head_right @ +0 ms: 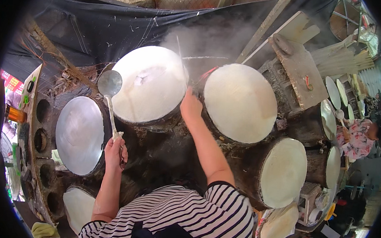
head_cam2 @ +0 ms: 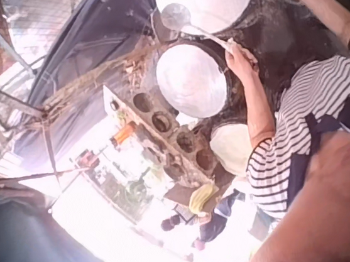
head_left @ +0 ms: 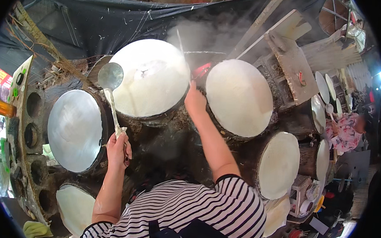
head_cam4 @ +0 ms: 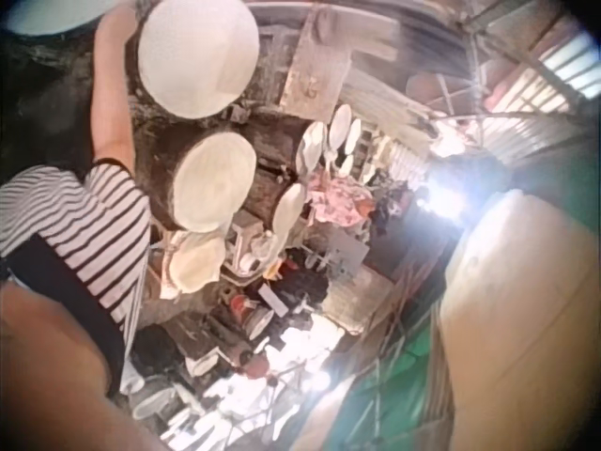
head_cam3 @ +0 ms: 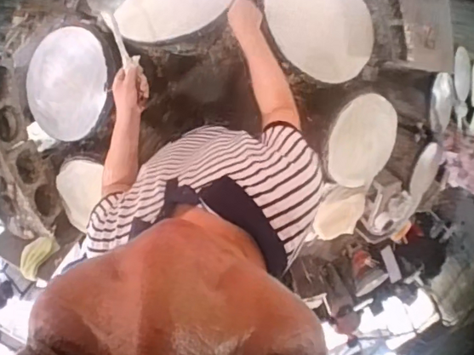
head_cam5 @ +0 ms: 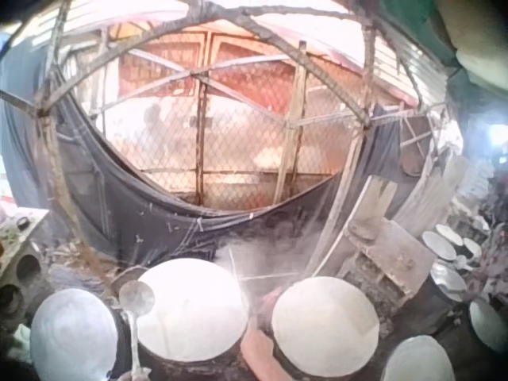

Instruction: The person scoops batter from a large metal bowl and spreads it onto several hot cylindrical cooking surfaces to make thin crepes. They use a ladle and a wooden spreader to distribute the batter evenly, then remove the cooked crepes and stack them on a nearby surface.

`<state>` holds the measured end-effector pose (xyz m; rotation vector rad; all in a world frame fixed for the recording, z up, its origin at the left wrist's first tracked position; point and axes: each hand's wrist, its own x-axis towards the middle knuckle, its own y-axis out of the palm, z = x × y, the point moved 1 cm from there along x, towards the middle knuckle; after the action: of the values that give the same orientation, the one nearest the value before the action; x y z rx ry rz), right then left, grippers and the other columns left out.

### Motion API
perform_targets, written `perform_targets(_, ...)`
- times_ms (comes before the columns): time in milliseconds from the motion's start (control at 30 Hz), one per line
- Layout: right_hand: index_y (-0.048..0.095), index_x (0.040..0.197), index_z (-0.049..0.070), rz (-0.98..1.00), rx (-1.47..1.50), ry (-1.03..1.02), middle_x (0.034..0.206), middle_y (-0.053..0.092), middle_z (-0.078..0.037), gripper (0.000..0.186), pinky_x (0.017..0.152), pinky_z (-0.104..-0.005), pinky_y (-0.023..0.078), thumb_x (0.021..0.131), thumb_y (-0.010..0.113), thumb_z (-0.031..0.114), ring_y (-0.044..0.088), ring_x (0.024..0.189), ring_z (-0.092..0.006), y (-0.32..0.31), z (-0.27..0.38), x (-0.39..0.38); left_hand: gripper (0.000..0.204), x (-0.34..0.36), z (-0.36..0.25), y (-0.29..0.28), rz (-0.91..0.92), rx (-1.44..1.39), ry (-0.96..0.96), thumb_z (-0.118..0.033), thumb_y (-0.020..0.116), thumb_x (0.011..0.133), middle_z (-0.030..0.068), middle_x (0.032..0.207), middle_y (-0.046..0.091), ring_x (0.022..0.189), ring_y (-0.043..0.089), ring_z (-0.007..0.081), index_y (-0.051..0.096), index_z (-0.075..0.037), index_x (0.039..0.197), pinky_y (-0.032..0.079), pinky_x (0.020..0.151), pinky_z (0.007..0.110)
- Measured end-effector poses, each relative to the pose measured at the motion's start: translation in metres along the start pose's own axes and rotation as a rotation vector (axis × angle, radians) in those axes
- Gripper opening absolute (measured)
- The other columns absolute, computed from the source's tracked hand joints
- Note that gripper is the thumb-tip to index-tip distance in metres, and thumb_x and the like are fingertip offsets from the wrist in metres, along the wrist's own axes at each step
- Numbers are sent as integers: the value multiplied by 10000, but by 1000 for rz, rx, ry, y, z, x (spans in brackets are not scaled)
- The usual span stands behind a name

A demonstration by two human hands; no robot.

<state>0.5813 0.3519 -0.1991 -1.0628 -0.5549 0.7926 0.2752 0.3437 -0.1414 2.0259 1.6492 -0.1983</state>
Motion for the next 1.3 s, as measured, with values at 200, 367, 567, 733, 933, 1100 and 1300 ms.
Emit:
perform_targets(200, 361, 1253, 25, 142, 88, -12, 855, 627, -234, 410, 698, -482, 488, 850, 384, 102, 619, 780, -403, -14, 14, -17, 175, 5, 4, 14, 69, -13, -21, -167, 513, 907, 4, 605, 461, 368, 422, 83, 456, -67, 775, 356, 292, 228)
perform_targets(367, 375, 1207, 65, 156, 28, -24, 861, 625, -241, 338, 697, -494, 475, 875, 373, 127, 618, 799, -395, 15, -7, -14, 173, 5, 10, 17, 106, 23, -26, -186, 502, 918, -4, 632, 466, 365, 413, 75, 458, -76, 792, 353, 284, 223)
perform_targets(567, 391, 1198, 69, 46, 0, -62, 827, 639, -199, 326, 670, -476, 487, 876, 373, 116, 629, 772, -374, 21, -21, -15, 169, 2, 10, 15, 70, 27, -26, -189, 504, 918, -4, 624, 465, 364, 414, 77, 463, -72, 803, 350, 283, 224)
perform_targets(733, 418, 1223, 75, 179, -153, -285, 836, 647, -172, 361, 660, -453, 499, 865, 388, 108, 635, 767, -354, -8, -4, 33, 158, 0, 12, 14, 91, 41, -33, -187, 512, 916, 1, 625, 466, 365, 411, 81, 472, -65, 824, 350, 287, 227)
perform_targets(933, 241, 1349, 14, 165, 50, 50, 747, 621, -237, 522, 629, -497, 483, 884, 428, 159, 620, 690, -398, 4, -22, -75, 190, 5, 8, 23, 54, -25, -18, -183, 525, 904, 16, 496, 433, 333, 407, 101, 476, -58, 771, 340, 289, 230)
perform_targets(1100, 345, 1296, 41, 186, 163, -38, 792, 625, -236, 448, 663, -521, 474, 861, 411, 124, 616, 741, -407, 33, 33, -69, 180, 7, 5, 23, 80, -8, -38, -173, 537, 898, 9, 520, 434, 347, 413, 94, 478, -58, 773, 357, 298, 228)
perform_targets(1300, 393, 1278, 79, 133, 42, -86, 825, 634, -214, 413, 671, -496, 481, 868, 381, 120, 621, 780, -385, 17, 3, -28, 176, 7, 3, 21, 55, -44, -9, -176, 541, 894, 1, 558, 443, 375, 431, 84, 474, -63, 776, 368, 303, 232)
